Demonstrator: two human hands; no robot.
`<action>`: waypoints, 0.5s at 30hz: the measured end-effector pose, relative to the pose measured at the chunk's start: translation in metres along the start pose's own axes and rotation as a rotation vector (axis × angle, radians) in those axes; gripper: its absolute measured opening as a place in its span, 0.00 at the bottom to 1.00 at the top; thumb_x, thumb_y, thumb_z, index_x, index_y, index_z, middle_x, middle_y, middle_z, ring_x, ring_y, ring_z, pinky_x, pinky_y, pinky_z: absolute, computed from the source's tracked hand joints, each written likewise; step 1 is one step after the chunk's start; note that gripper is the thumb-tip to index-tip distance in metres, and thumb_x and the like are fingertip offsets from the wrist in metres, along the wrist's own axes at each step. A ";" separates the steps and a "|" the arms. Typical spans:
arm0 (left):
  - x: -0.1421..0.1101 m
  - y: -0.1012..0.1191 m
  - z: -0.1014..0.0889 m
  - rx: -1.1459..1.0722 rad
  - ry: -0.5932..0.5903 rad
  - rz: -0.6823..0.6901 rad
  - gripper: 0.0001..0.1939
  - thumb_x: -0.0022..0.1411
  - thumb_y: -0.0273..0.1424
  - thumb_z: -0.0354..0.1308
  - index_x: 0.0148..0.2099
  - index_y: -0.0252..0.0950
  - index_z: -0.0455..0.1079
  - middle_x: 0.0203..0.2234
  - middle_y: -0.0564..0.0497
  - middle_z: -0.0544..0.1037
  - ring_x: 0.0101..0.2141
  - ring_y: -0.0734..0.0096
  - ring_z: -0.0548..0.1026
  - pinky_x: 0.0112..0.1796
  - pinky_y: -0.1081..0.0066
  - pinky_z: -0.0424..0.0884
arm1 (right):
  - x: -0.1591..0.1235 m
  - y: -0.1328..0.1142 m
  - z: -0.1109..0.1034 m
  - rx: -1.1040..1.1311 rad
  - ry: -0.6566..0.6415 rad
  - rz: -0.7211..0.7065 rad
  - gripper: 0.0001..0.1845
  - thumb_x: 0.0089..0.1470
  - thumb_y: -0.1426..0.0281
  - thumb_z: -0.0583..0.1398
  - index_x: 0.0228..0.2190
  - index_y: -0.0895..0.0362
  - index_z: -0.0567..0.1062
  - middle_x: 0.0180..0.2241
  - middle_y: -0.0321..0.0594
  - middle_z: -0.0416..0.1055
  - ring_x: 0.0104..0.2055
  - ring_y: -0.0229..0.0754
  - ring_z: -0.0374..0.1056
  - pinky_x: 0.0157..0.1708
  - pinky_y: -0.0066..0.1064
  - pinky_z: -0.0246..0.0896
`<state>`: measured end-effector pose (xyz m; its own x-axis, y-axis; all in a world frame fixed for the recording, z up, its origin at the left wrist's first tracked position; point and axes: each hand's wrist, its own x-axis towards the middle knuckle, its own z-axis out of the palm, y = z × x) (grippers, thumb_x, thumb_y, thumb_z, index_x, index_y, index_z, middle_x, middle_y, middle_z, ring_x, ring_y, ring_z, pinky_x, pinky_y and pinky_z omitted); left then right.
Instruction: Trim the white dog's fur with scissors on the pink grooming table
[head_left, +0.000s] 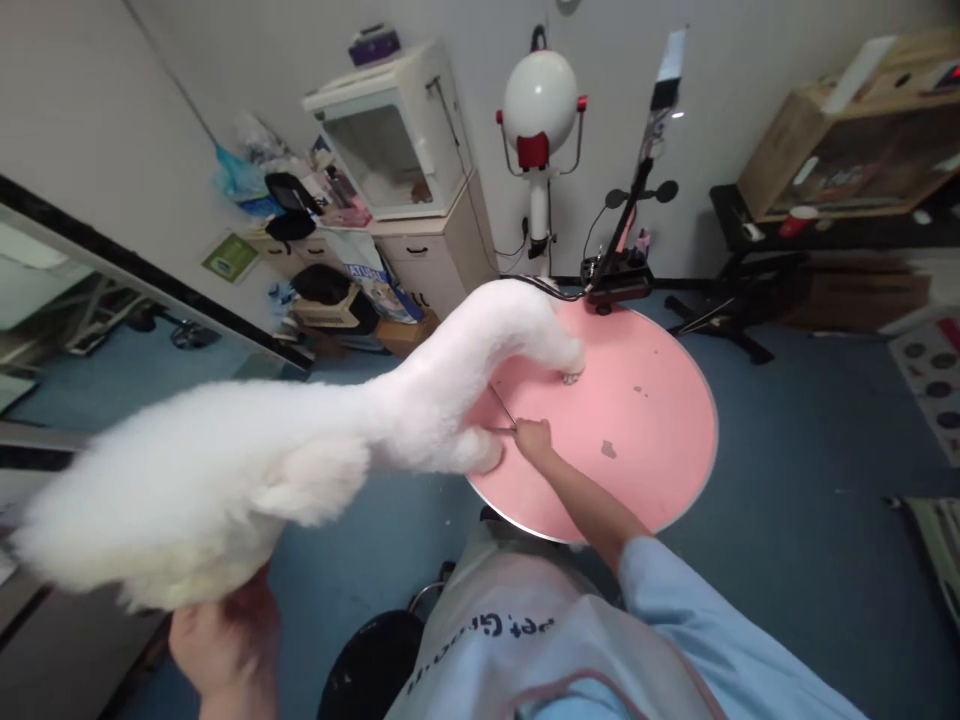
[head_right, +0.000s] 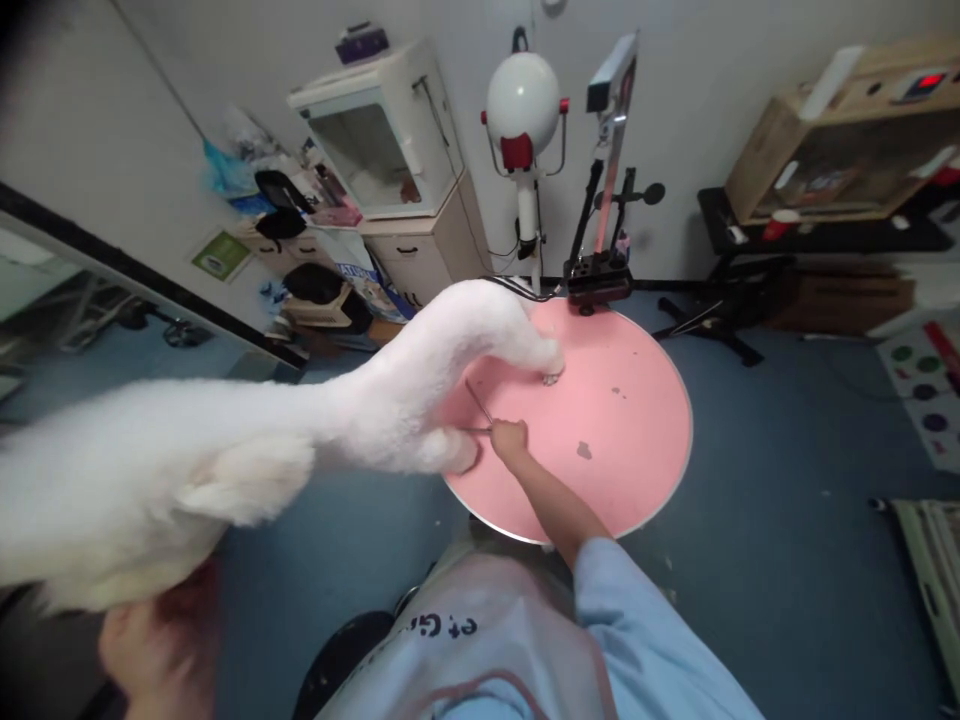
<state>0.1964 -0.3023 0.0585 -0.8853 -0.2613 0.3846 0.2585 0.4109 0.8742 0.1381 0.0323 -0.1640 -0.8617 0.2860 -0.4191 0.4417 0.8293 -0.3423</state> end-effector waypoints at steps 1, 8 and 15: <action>0.001 -0.009 -0.001 -0.104 0.103 -0.061 0.22 0.57 0.37 0.56 0.54 0.62 0.67 0.57 0.69 0.66 0.64 0.51 0.54 0.60 0.39 0.63 | 0.011 -0.007 -0.005 -0.007 0.008 0.008 0.17 0.63 0.73 0.48 0.43 0.64 0.74 0.40 0.57 0.75 0.47 0.44 0.70 0.48 0.35 0.50; -0.001 -0.036 -0.011 -0.238 0.235 -0.112 0.08 0.55 0.32 0.61 0.39 0.45 0.74 0.49 0.66 0.74 0.61 0.56 0.62 0.61 0.49 0.65 | -0.027 0.078 -0.015 -0.047 -0.017 0.287 0.19 0.60 0.75 0.47 0.44 0.67 0.74 0.41 0.63 0.73 0.45 0.51 0.72 0.41 0.36 0.56; 0.002 -0.047 -0.004 -0.264 0.207 -0.034 0.14 0.56 0.39 0.61 0.36 0.33 0.67 0.51 0.63 0.73 0.58 0.57 0.65 0.49 0.55 0.73 | -0.212 0.178 0.068 -0.029 0.034 0.367 0.19 0.61 0.64 0.47 0.40 0.55 0.75 0.38 0.51 0.76 0.44 0.51 0.72 0.44 0.37 0.60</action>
<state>0.1834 -0.3255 0.0192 -0.8050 -0.4538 0.3821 0.3454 0.1652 0.9238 0.4163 0.0864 -0.1937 -0.6551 0.5822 -0.4815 0.7160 0.6818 -0.1498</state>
